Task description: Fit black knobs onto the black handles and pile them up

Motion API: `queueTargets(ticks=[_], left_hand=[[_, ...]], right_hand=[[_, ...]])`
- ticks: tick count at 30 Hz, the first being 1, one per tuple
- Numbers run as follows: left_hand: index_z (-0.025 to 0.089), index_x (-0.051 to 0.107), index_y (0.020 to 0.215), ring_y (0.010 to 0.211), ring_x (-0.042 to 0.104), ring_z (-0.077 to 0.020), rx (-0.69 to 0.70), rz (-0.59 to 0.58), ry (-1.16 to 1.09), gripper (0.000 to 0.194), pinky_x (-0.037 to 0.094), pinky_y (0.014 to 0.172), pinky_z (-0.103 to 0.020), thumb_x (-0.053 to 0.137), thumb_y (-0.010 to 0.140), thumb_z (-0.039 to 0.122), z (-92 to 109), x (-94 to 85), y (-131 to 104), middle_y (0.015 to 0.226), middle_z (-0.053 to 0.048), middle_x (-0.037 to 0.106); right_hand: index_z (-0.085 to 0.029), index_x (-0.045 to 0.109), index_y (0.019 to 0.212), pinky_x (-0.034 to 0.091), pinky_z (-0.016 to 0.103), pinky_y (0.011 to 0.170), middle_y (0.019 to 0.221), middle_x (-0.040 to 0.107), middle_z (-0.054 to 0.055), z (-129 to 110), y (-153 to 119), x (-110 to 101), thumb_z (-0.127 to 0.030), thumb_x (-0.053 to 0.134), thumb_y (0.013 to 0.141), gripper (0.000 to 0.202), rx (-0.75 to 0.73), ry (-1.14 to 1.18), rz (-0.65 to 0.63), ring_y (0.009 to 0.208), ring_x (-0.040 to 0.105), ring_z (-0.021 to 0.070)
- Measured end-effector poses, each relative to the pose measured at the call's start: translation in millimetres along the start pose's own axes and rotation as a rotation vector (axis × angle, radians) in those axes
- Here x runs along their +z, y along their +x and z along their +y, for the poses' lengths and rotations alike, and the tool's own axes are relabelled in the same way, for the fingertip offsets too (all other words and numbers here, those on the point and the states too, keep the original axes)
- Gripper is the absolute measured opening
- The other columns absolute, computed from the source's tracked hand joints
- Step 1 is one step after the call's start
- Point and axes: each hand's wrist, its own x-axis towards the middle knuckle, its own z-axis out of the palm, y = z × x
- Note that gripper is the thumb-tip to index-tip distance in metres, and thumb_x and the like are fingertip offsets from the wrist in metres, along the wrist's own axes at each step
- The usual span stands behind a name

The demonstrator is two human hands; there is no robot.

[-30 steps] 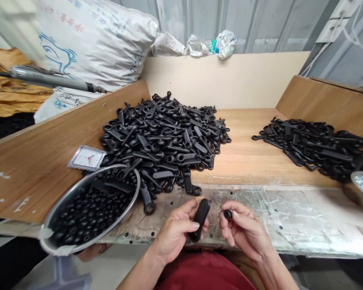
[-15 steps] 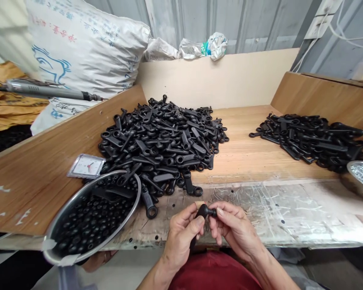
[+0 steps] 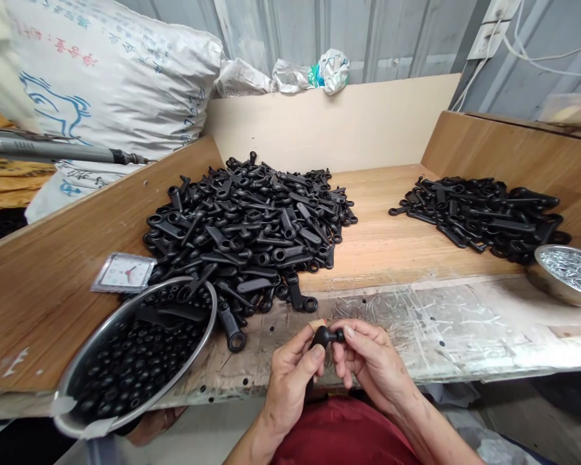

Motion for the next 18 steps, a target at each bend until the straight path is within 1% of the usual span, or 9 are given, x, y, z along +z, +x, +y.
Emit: queueTargets(ticks=[5,9,11,14,16,18], left_hand=[[0.015,0.064,0.104,0.049,0.04,-0.0077,0.034,0.013,0.061,0.047,0.033,0.045,-0.019,0.062,0.071,0.048,-7.0,-0.4,-1.1,0.057,0.001,0.05],[0.015,0.06,0.111,0.049,0.041,-0.0076,0.07,-0.023,0.111,0.046,0.037,0.048,-0.02,0.057,0.076,0.045,-14.6,-1.7,-4.6,0.06,0.001,0.054],[0.016,0.059,0.113,0.05,0.044,-0.0084,0.093,-0.044,0.133,0.044,0.04,0.05,-0.021,0.055,0.079,0.043,-16.8,-1.8,-6.6,0.062,0.0,0.057],[0.02,0.059,0.112,0.065,0.055,-0.0124,0.178,-0.06,0.161,0.036,0.047,0.065,-0.025,0.054,0.081,0.038,-19.2,-1.5,-8.3,0.077,-0.002,0.064],[0.021,0.059,0.112,0.074,0.059,-0.0145,0.227,-0.073,0.158,0.033,0.048,0.074,-0.028,0.052,0.083,0.035,-21.8,-0.9,-8.3,0.084,-0.003,0.066],[0.02,0.057,0.114,0.072,0.06,-0.0149,0.25,-0.093,0.144,0.033,0.049,0.073,-0.029,0.05,0.084,0.034,-24.9,0.2,-7.7,0.079,-0.003,0.065]], right_hand=[[-0.011,0.068,0.08,0.046,0.015,0.032,0.052,0.062,0.002,1.6,-0.1,-0.7,-0.03,0.071,0.068,0.023,0.003,-0.006,0.032,0.038,0.056,0.0099],[-0.01,0.068,0.077,0.044,0.014,0.03,0.049,0.061,0.002,3.7,-1.8,1.0,-0.032,0.073,0.066,0.025,-0.013,-0.014,0.07,0.036,0.054,0.0093],[-0.01,0.067,0.074,0.042,0.013,0.028,0.047,0.059,0.001,4.7,-3.5,2.5,-0.032,0.074,0.065,0.025,-0.021,-0.023,0.085,0.034,0.052,0.0083],[-0.01,0.066,0.072,0.039,0.011,0.026,0.044,0.057,-0.001,6.8,-5.4,5.4,-0.033,0.074,0.064,0.025,-0.036,-0.014,0.111,0.031,0.05,0.0072],[-0.01,0.065,0.071,0.039,0.011,0.025,0.044,0.056,-0.001,8.1,-6.1,7.4,-0.033,0.074,0.064,0.025,-0.038,0.009,0.133,0.032,0.05,0.0072],[-0.01,0.065,0.07,0.038,0.011,0.025,0.044,0.056,-0.001,8.8,-6.7,9.4,-0.033,0.074,0.064,0.025,-0.026,0.039,0.144,0.032,0.05,0.0074]])
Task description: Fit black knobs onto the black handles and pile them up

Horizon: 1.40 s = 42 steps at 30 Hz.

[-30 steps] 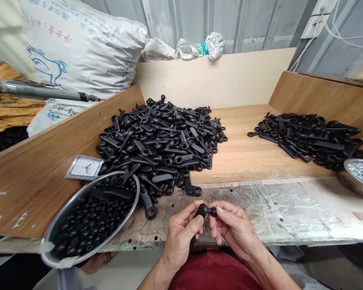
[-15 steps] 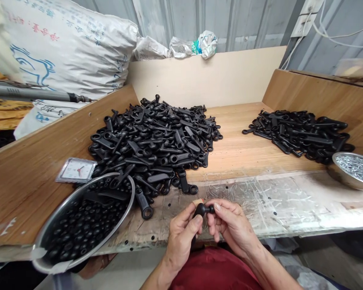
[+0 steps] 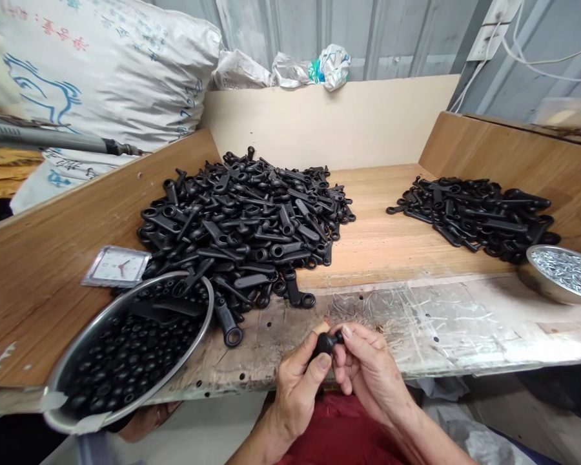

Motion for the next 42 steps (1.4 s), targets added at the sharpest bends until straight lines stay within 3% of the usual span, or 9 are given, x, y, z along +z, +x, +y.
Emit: queueTargets(ticks=[4,10,15,19,21,26,32,37,42], left_hand=[[0.018,0.053,0.117,0.057,0.058,-0.0123,0.061,-0.032,-0.034,0.035,0.05,0.062,-0.028,0.046,0.086,0.034,-2.5,2.5,0.9,0.069,-0.001,0.063],[0.019,0.051,0.119,0.068,0.06,-0.0136,0.093,-0.158,0.082,0.035,0.048,0.073,-0.028,0.045,0.087,0.032,2.7,-3.1,7.6,0.073,-0.002,0.066],[0.017,0.059,0.106,0.074,0.059,-0.0136,-0.141,-0.347,0.283,0.03,0.044,0.075,-0.024,0.044,0.085,0.032,12.2,-2.1,26.4,0.08,-0.001,0.066],[0.019,0.063,0.086,0.069,0.057,-0.0146,-0.23,-0.511,0.67,0.023,0.04,0.065,-0.023,0.043,0.083,0.029,19.0,12.2,40.6,0.073,0.0,0.064],[0.018,0.062,0.08,0.065,0.057,-0.0152,-0.22,-0.571,0.795,0.03,0.038,0.061,-0.023,0.035,0.086,0.029,19.2,19.5,43.9,0.068,-0.001,0.063],[0.017,0.063,0.081,0.071,0.06,-0.0185,-0.146,-0.634,0.839,0.042,0.043,0.065,-0.026,0.024,0.088,0.029,10.9,24.8,43.2,0.077,-0.006,0.067],[0.017,0.066,0.09,0.084,0.059,-0.0217,-0.05,-0.586,0.77,0.036,0.046,0.075,-0.029,0.033,0.08,0.026,-5.8,19.6,38.2,0.088,-0.01,0.067],[0.017,0.068,0.081,0.075,0.06,-0.0217,-0.181,-0.629,0.718,0.031,0.046,0.072,-0.029,0.038,0.077,0.025,-3.6,23.9,47.1,0.08,-0.01,0.067],[0.016,0.067,0.087,0.087,0.059,-0.0257,-0.259,-0.591,0.603,0.03,0.044,0.077,-0.033,0.04,0.077,0.025,1.8,28.1,53.8,0.089,-0.011,0.067]], right_hand=[[-0.011,0.064,0.07,0.037,0.01,0.025,0.042,0.055,-0.002,-1.4,-2.0,3.2,-0.034,0.074,0.064,0.027,0.017,0.042,-0.007,0.032,0.05,0.0071],[-0.012,0.06,0.07,0.032,0.011,0.025,0.042,0.051,-0.004,0.1,-2.7,-1.9,-0.04,0.072,0.063,0.031,0.048,-0.037,0.023,0.03,0.046,0.0062],[-0.015,0.054,0.057,0.031,0.015,0.029,0.041,0.048,-0.003,-15.7,5.5,-34.6,-0.047,0.058,0.07,0.036,0.062,-0.644,0.061,0.03,0.041,0.0065],[-0.015,0.066,0.077,0.044,0.023,0.048,0.054,0.06,0.003,-43.3,8.0,-53.2,-0.037,0.051,0.075,0.027,-0.274,-1.271,0.211,0.049,0.055,0.0139],[-0.015,0.066,0.089,0.047,0.026,0.057,0.068,0.067,0.006,-48.1,8.4,-48.5,-0.034,0.047,0.079,0.029,-0.469,-1.303,0.251,0.06,0.061,0.0167],[-0.015,0.062,0.101,0.048,0.028,0.072,0.087,0.067,0.009,-31.4,22.8,-20.0,-0.026,0.04,0.085,0.029,-0.759,-1.37,0.044,0.079,0.061,0.018],[-0.014,0.051,0.118,0.046,0.028,0.067,0.084,0.066,0.009,-20.5,29.9,-15.2,-0.028,0.038,0.087,0.037,-0.541,-1.628,-0.088,0.076,0.06,0.02],[-0.017,0.05,0.118,0.042,0.024,0.06,0.072,0.066,0.005,-23.3,32.0,-19.8,-0.03,0.035,0.089,0.035,-0.272,-1.621,-0.035,0.066,0.062,0.0182],[-0.021,0.054,0.114,0.041,0.023,0.063,0.077,0.066,0.003,-24.6,34.5,-17.4,-0.028,0.041,0.087,0.031,-0.295,-1.583,0.003,0.073,0.061,0.0175]])
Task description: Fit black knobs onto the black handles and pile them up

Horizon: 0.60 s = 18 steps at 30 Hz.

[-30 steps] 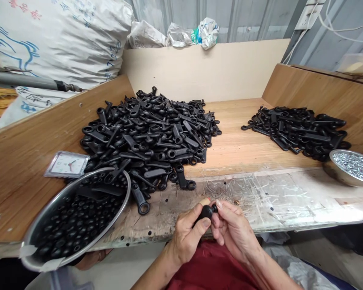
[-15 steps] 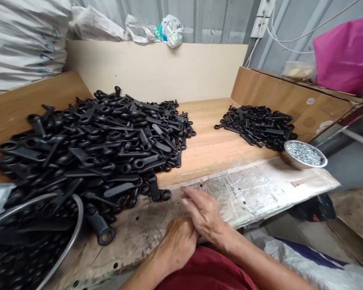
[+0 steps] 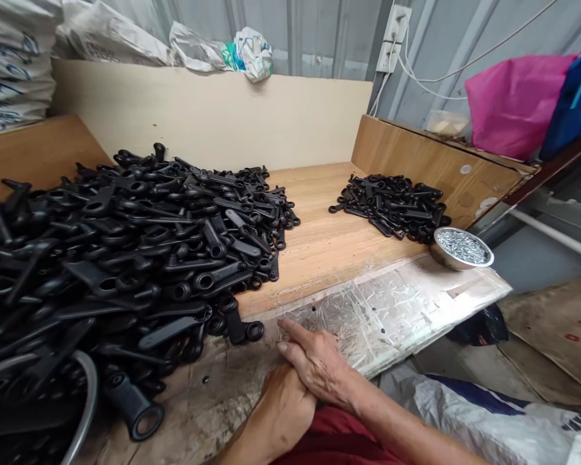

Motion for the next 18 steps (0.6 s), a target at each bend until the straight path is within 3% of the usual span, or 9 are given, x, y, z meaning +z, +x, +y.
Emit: queueTargets(ticks=[2,5,7,10,16,18], left_hand=[[0.016,0.066,0.09,0.087,0.058,-0.0248,-0.004,0.006,-0.115,0.029,0.044,0.077,-0.032,0.043,0.076,0.026,-2.8,-3.7,-0.6,0.09,-0.009,0.067],[0.016,0.066,0.086,0.074,0.056,-0.0194,-0.022,0.069,-0.342,0.025,0.044,0.074,-0.03,0.047,0.074,0.027,-9.8,-14.7,-7.5,0.073,-0.003,0.065],[0.015,0.063,0.09,0.06,0.051,-0.0145,-0.084,0.103,-0.488,0.027,0.043,0.065,-0.026,0.049,0.073,0.031,-12.4,-23.1,-16.5,0.06,0.001,0.058],[0.014,0.055,0.104,0.052,0.046,-0.0101,-0.228,0.084,-0.68,0.04,0.036,0.051,-0.02,0.055,0.072,0.039,-10.2,-29.5,-31.5,0.059,0.003,0.055],[0.016,0.045,0.117,0.049,0.048,-0.01,-0.371,0.136,-0.86,0.059,0.03,0.044,-0.018,0.061,0.067,0.044,-4.7,-14.6,-45.5,0.058,0.002,0.056],[0.016,0.044,0.119,0.053,0.051,-0.0119,-0.362,0.262,-0.816,0.061,0.036,0.047,-0.02,0.057,0.07,0.049,-10.1,-8.1,-49.1,0.068,0.0,0.059]], right_hand=[[-0.021,0.058,0.108,0.041,0.023,0.065,0.077,0.065,0.003,-1.8,-3.5,-3.9,-0.027,0.042,0.087,0.027,-0.069,-0.002,0.016,0.073,0.06,0.0167],[-0.019,0.061,0.1,0.041,0.023,0.069,0.082,0.064,0.004,-3.1,-13.0,-15.0,-0.03,0.045,0.087,0.023,-0.262,-0.039,-0.055,0.077,0.058,0.0162],[-0.019,0.062,0.1,0.041,0.023,0.075,0.092,0.063,0.005,-2.9,-19.2,-23.6,-0.03,0.048,0.087,0.022,-0.363,-0.057,-0.141,0.084,0.057,0.0165],[-0.018,0.063,0.098,0.041,0.022,0.078,0.097,0.062,0.006,-2.3,-24.3,-33.5,-0.026,0.047,0.088,0.02,-0.401,-0.066,-0.24,0.09,0.057,0.016],[-0.019,0.062,0.103,0.041,0.018,0.075,0.097,0.063,0.005,0.1,-24.6,-43.0,-0.024,0.049,0.087,0.021,-0.523,0.044,-0.405,0.089,0.057,0.0135],[-0.019,0.064,0.099,0.041,0.019,0.07,0.088,0.064,0.004,6.6,-22.2,-48.2,-0.025,0.047,0.088,0.021,-0.513,0.013,-0.406,0.082,0.059,0.0135]])
